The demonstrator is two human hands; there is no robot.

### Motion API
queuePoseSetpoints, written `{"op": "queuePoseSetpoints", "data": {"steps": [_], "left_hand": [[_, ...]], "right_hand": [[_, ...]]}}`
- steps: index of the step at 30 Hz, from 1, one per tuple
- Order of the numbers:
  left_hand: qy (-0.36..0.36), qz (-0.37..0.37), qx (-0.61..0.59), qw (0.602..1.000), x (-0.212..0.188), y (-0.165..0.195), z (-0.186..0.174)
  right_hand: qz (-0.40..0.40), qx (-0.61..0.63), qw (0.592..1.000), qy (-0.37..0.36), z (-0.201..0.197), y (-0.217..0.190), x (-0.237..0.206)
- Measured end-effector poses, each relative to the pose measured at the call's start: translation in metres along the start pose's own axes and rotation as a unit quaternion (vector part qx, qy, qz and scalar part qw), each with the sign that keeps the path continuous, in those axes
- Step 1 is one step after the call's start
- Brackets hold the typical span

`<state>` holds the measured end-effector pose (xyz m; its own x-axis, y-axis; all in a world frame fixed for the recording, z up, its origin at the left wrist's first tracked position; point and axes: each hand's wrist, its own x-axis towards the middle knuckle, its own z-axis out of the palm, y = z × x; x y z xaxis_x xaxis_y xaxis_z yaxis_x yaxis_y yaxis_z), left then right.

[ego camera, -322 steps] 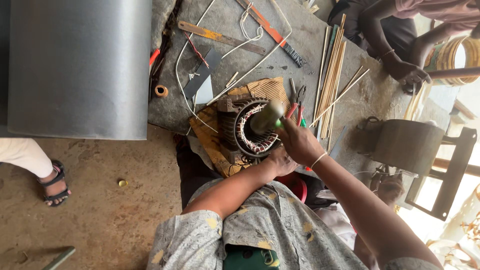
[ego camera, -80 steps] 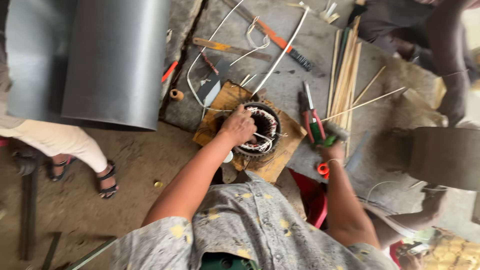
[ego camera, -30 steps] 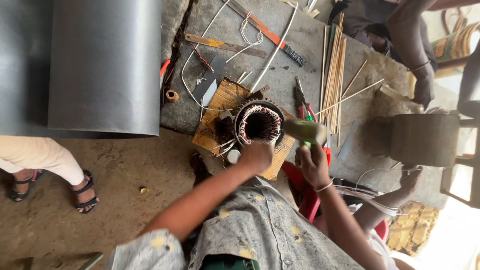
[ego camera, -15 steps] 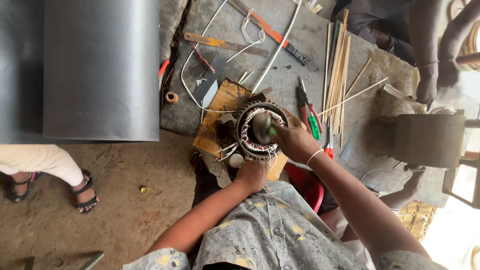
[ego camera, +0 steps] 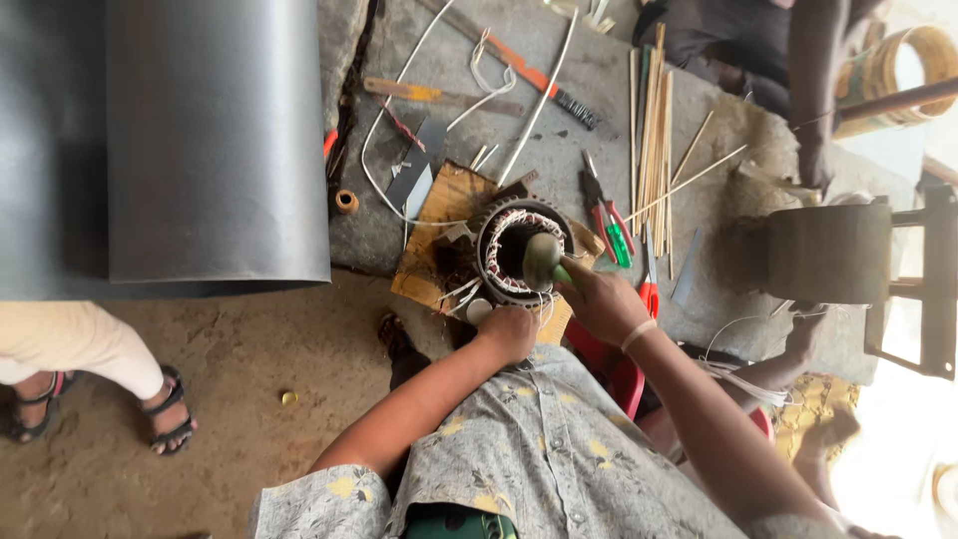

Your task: The person inserts wooden slot wedges into the slots of a motor stator held on the workbench, pressing each wedge in by hand and tapping them down with a mallet. They occasionally use scissors and pliers to trim and adjust the winding ties while working around the stator.

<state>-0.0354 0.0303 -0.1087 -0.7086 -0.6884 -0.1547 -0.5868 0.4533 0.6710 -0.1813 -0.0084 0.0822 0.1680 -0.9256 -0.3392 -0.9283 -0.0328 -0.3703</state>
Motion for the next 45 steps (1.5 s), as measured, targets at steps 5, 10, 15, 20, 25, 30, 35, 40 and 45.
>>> {"op": "queuePoseSetpoints", "data": {"steps": [5, 10, 15, 20, 25, 30, 35, 40, 45], "left_hand": [[-0.066, -0.061, -0.031, 0.995, 0.007, -0.001, -0.013], [-0.036, -0.002, -0.035, 0.999, 0.006, -0.013, -0.02], [-0.087, -0.029, -0.041, 0.995, 0.001, -0.024, -0.029], [-0.054, -0.033, 0.039, 0.997, -0.018, -0.025, -0.03], [0.002, -0.052, 0.067, 0.996, -0.032, -0.028, -0.018], [0.065, -0.067, 0.093, 0.991, -0.037, -0.024, -0.015], [-0.002, -0.118, 0.099, 0.988, -0.034, -0.015, -0.026], [0.02, -0.127, 0.093, 0.987, -0.033, -0.01, -0.032], [0.0, -0.121, 0.098, 0.988, -0.025, -0.015, -0.028]], "right_hand": [[0.062, 0.071, 0.985, 0.144, 0.051, 0.024, -0.03], [0.006, 0.122, 0.964, 0.238, 0.086, 0.036, -0.036], [0.061, 0.179, 0.96, 0.208, 0.088, 0.051, -0.013], [0.149, 0.185, 0.906, 0.351, 0.085, 0.131, 0.006], [0.24, 0.101, 0.929, 0.263, 0.07, 0.204, 0.024], [0.161, -0.088, 0.968, 0.169, 0.064, 0.189, 0.037], [0.146, -0.052, 0.981, 0.12, 0.068, 0.176, 0.054], [0.13, -0.111, 0.983, 0.074, 0.078, 0.195, 0.069], [0.073, 0.04, 0.981, 0.174, 0.051, 0.217, 0.053]]}}
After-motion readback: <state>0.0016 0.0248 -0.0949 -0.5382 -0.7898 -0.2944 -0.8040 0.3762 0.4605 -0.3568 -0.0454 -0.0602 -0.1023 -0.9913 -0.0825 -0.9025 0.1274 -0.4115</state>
